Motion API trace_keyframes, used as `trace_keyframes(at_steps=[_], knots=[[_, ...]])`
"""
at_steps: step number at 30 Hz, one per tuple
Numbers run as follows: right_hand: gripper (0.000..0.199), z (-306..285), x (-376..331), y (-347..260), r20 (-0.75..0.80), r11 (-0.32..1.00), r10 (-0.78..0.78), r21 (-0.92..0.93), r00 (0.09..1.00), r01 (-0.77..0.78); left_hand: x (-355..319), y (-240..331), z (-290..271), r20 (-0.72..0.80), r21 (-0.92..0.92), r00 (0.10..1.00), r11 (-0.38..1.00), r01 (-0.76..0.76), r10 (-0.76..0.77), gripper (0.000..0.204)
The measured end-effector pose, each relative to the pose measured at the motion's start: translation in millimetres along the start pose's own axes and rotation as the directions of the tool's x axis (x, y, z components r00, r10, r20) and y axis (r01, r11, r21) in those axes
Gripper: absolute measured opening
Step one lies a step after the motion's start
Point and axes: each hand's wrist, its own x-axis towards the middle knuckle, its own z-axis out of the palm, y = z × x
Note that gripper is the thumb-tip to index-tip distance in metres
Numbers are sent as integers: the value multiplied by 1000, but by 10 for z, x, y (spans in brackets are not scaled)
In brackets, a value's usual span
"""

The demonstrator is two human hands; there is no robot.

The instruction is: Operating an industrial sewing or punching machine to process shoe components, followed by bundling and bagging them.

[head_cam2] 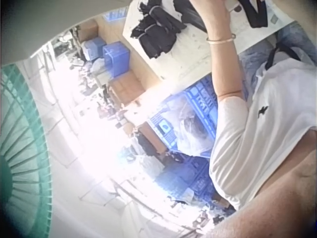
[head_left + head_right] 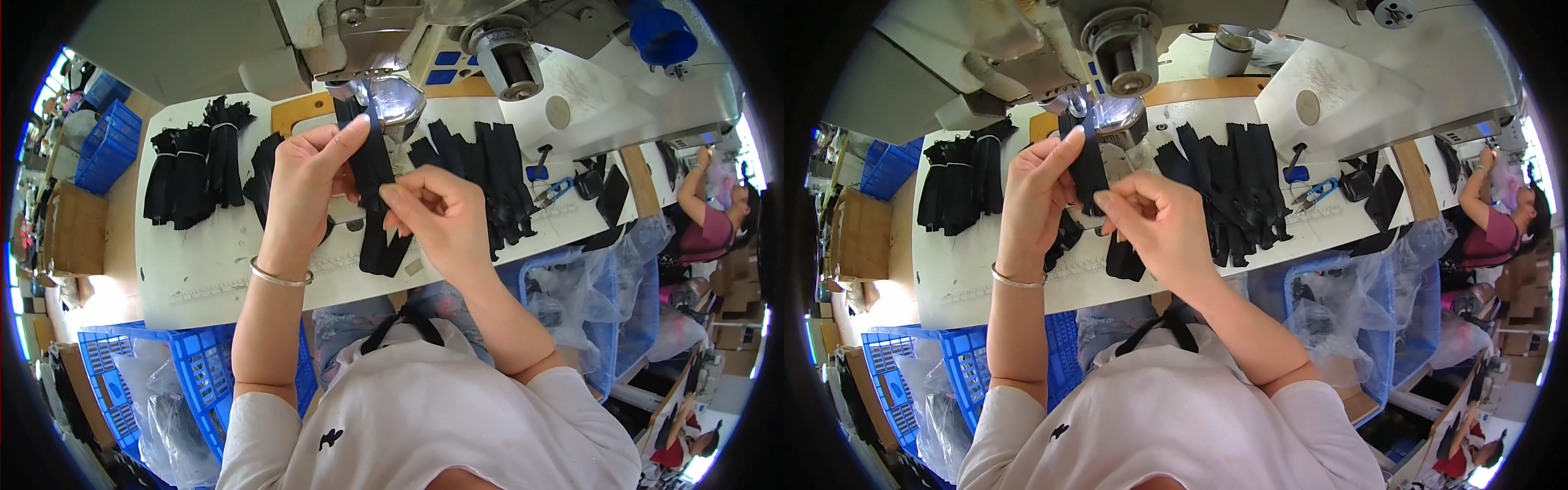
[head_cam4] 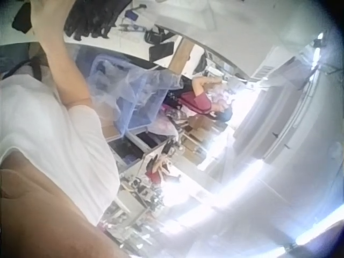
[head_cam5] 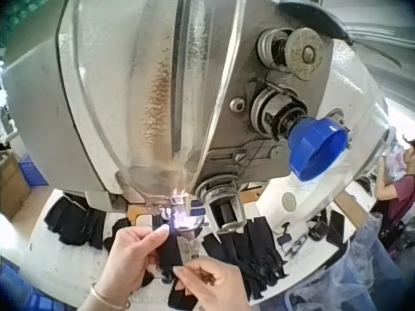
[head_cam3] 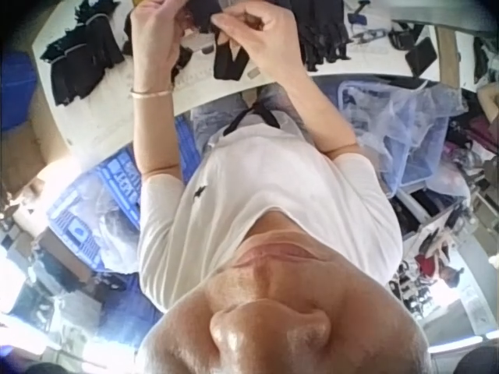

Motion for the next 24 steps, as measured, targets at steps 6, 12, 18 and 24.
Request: trace_keyframes(at_steps=[6,12,18,24], knots=[[14,-7,132,8,34,999,34,18,999,-34,-172,-305,107,-168,75,975,988,-132,143,34],[17,-55,131,37,85,998,63,4,994,-64,-158,-306,136,-177,49,968,984,-174,180,35],[17,3,325,-57,20,997,-60,-57,998,61,46,-171,139,-224,130,935,959,-252,276,31],[19,21,423,-167,-20,985,-71,-162,997,67,251,-13,157,-293,144,911,955,-258,291,23]])
